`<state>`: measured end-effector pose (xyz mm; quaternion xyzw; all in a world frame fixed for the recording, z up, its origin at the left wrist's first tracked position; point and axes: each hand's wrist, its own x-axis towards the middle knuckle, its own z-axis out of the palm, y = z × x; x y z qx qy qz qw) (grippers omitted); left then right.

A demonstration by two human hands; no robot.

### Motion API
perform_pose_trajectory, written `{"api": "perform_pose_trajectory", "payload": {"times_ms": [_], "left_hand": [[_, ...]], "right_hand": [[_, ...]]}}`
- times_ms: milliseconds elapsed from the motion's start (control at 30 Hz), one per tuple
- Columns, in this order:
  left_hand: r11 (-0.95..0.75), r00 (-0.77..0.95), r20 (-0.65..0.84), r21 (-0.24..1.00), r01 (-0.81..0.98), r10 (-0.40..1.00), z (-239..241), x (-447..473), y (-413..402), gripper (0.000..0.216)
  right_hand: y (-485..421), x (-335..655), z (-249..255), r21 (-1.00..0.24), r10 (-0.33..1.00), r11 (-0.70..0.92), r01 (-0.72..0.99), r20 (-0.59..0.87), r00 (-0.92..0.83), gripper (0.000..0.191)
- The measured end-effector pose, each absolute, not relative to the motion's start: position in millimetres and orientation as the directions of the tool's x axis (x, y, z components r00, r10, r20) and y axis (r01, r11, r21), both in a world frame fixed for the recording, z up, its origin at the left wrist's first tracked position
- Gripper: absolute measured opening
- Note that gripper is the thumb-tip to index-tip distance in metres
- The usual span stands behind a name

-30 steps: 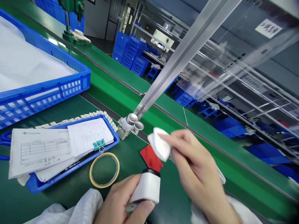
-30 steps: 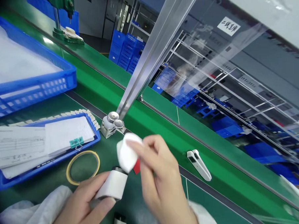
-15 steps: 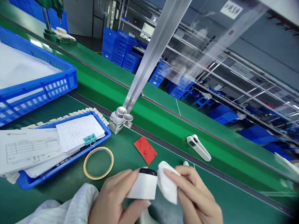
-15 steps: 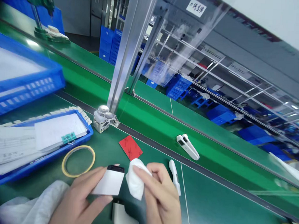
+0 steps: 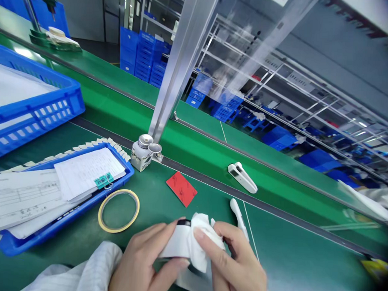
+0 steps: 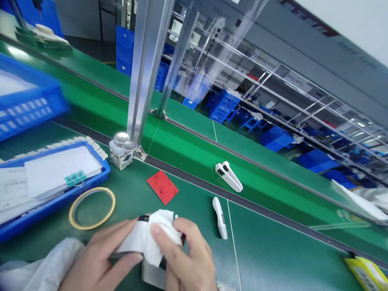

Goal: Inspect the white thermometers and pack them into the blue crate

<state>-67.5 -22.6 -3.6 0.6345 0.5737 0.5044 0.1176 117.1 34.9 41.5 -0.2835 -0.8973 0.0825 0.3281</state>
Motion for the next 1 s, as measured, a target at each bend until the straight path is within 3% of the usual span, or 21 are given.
{"api": "perform_pose_trajectory", "payload": {"times_ms": [67, 167, 233, 300, 400, 500, 667, 833, 1000], "left_hand": [[-0.308, -0.155, 0.5, 0.718, 0.624, 0.852, -2, -69, -22, 0.039], [-0.337, -0.096, 0.486, 0.721, 0.606, 0.869, 1, -71, -22, 0.039], [-0.355, -0.071, 0.483, 0.727, 0.588, 0.873, 2, -70, -22, 0.039], [-0.37, -0.055, 0.48, 0.739, 0.563, 0.875, 2, -69, -21, 0.037], [-0.358, -0.044, 0.434, 0.792, 0.495, 0.9, 3, -67, -21, 0.026], [-0.337, -0.045, 0.398, 0.826, 0.453, 0.916, 4, -68, -23, 0.024], [-0.308, -0.158, 0.463, 0.77, 0.559, 0.872, 4, -72, -24, 0.033], [-0.383, -0.1, 0.516, 0.739, 0.554, 0.851, 4, -72, -23, 0.034], [-0.364, -0.105, 0.483, 0.77, 0.524, 0.87, 0, -71, -24, 0.031]], "right_hand": [[33, 121, 38, -0.521, 0.68, 0.731, 0.44, 0.507, -0.529, 0.05], [30, 120, 38, -0.831, 0.866, 0.467, 0.301, 0.361, -0.345, 0.041], [28, 115, 43, -0.896, 0.892, 0.397, 0.2, 0.325, -0.315, 0.038], [26, 110, 48, -0.845, 0.837, 0.495, 0.202, 0.401, -0.373, 0.037], [21, 102, 50, -0.614, 0.707, 0.691, 0.38, 0.468, -0.53, 0.046], [17, 101, 43, -0.478, 0.68, 0.731, 0.486, 0.459, -0.572, 0.056], [15, 109, 33, -0.45, 0.689, 0.721, 0.527, 0.544, -0.478, 0.048], [11, 99, 42, -0.524, 0.712, 0.678, 0.516, 0.642, -0.284, 0.04], [4, 84, 38, -0.405, 0.678, 0.696, 0.593, 0.642, -0.358, 0.038]]}}
